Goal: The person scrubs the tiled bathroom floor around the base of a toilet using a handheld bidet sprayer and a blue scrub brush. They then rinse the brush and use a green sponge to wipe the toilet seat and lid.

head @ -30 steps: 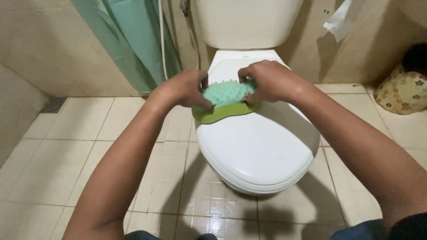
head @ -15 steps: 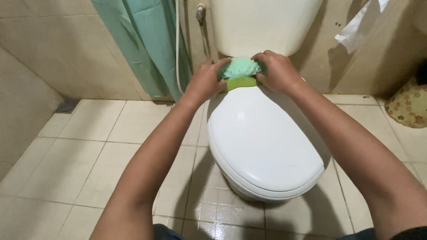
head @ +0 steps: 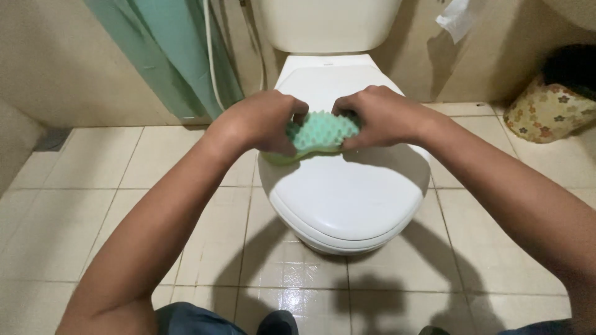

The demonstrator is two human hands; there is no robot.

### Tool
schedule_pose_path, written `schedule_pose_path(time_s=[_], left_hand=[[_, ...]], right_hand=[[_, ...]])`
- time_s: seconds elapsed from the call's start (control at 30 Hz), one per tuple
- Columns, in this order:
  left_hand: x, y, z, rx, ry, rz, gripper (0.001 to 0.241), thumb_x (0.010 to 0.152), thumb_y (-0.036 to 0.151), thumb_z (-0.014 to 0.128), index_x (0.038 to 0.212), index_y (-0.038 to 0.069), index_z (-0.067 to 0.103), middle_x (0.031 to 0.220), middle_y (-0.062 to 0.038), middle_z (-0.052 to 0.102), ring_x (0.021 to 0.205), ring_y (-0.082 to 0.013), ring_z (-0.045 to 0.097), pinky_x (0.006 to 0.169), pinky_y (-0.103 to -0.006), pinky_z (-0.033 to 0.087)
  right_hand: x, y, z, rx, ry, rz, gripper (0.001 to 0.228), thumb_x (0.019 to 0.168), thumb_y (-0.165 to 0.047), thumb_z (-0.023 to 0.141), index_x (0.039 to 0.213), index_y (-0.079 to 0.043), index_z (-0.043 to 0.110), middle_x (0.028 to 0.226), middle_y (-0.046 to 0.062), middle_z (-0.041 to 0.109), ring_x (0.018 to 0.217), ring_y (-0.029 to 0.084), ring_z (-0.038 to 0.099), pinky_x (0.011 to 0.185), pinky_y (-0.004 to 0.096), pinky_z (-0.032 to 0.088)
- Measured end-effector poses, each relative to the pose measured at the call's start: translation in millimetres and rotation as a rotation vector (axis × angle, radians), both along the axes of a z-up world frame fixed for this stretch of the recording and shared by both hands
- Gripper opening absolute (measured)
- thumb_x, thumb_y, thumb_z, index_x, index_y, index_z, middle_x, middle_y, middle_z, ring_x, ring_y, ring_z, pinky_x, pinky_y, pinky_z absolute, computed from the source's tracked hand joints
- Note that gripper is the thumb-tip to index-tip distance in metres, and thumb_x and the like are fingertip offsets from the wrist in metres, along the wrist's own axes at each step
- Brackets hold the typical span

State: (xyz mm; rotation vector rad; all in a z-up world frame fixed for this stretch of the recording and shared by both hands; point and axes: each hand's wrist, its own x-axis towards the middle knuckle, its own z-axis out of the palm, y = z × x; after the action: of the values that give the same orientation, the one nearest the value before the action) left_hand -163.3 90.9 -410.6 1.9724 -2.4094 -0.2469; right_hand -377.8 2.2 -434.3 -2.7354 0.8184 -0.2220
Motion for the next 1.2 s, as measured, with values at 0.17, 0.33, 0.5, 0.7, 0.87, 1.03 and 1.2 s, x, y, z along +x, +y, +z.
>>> schedule_pose_path(time_s=[0.17, 0.33, 0.5, 0.7, 0.87, 1.03, 1.2], left_hand=[[-43, 28, 7, 0.060, -0.046, -0.161, 0.052, 0.059, 0.025, 0.088, 0.108, 0.014, 0.073, 0.095, -0.012, 0.076, 0.090, -0.0332, 0.072, 0.082, -0.0436, 0.058], [-88, 51, 9, 0.055, -0.100, -0.364, 0.037, 0.068, 0.026, 0.082, 0.102, 0.014, 0.074, 0.087, -0.014, 0.075, 0.084, -0.0365, 0.072, 0.078, -0.0470, 0.057], [-117, 58, 12, 0.035, -0.119, -0.488, 0.029, 0.072, 0.019, 0.077, 0.098, 0.010, 0.071, 0.077, -0.016, 0.072, 0.076, -0.0365, 0.071, 0.069, -0.0480, 0.057], [-148, 39, -8, -0.185, 0.050, -0.676, 0.032, 0.065, 0.026, 0.078, 0.089, 0.006, 0.069, 0.083, -0.014, 0.072, 0.084, -0.0342, 0.069, 0.068, -0.0464, 0.055], [-173, 5, -31, -0.407, -0.067, -0.630, 0.022, 0.077, 0.007, 0.068, 0.099, 0.002, 0.069, 0.092, -0.017, 0.069, 0.089, -0.0328, 0.067, 0.069, -0.0427, 0.057], [-182, -64, -56, -0.549, -0.157, -0.549, 0.027, 0.077, 0.007, 0.069, 0.104, 0.005, 0.072, 0.095, -0.018, 0.068, 0.094, -0.0341, 0.066, 0.077, -0.0422, 0.058], [-178, -127, -66, -0.522, -0.166, -0.412, 0.027, 0.074, 0.013, 0.075, 0.101, 0.011, 0.077, 0.100, -0.019, 0.069, 0.100, -0.0364, 0.066, 0.077, -0.0456, 0.057]], right_hand=[[-28, 40, 20, 0.039, 0.124, 0.008, 0.056, 0.060, -0.029, 0.090, 0.108, -0.007, 0.073, 0.092, 0.016, 0.076, 0.087, 0.033, 0.073, 0.080, 0.043, 0.057], [-65, 66, 18, 0.070, 0.253, -0.042, 0.063, 0.058, -0.031, 0.093, 0.112, -0.008, 0.070, 0.088, 0.019, 0.075, 0.085, 0.036, 0.073, 0.078, 0.044, 0.059], [-96, 75, -3, 0.072, 0.288, -0.092, 0.056, 0.058, -0.037, 0.092, 0.101, -0.008, 0.073, 0.085, 0.019, 0.074, 0.084, 0.039, 0.072, 0.078, 0.048, 0.057], [-131, 65, -35, 0.081, 0.283, -0.091, 0.041, 0.067, -0.037, 0.086, 0.102, -0.017, 0.078, 0.086, 0.015, 0.076, 0.083, 0.037, 0.073, 0.078, 0.048, 0.058], [-166, 12, -68, -0.012, 0.100, -0.186, 0.049, 0.067, -0.037, 0.087, 0.108, -0.013, 0.074, 0.086, 0.016, 0.075, 0.080, 0.038, 0.073, 0.075, 0.050, 0.057], [-178, -43, -95, -0.143, -0.184, -0.294, 0.059, 0.064, -0.033, 0.088, 0.114, -0.006, 0.072, 0.090, 0.020, 0.074, 0.082, 0.041, 0.072, 0.076, 0.050, 0.057], [-163, -92, -118, -0.016, -0.309, -0.431, 0.061, 0.061, -0.032, 0.094, 0.111, -0.006, 0.073, 0.103, 0.019, 0.075, 0.098, 0.037, 0.071, 0.086, 0.046, 0.056]])
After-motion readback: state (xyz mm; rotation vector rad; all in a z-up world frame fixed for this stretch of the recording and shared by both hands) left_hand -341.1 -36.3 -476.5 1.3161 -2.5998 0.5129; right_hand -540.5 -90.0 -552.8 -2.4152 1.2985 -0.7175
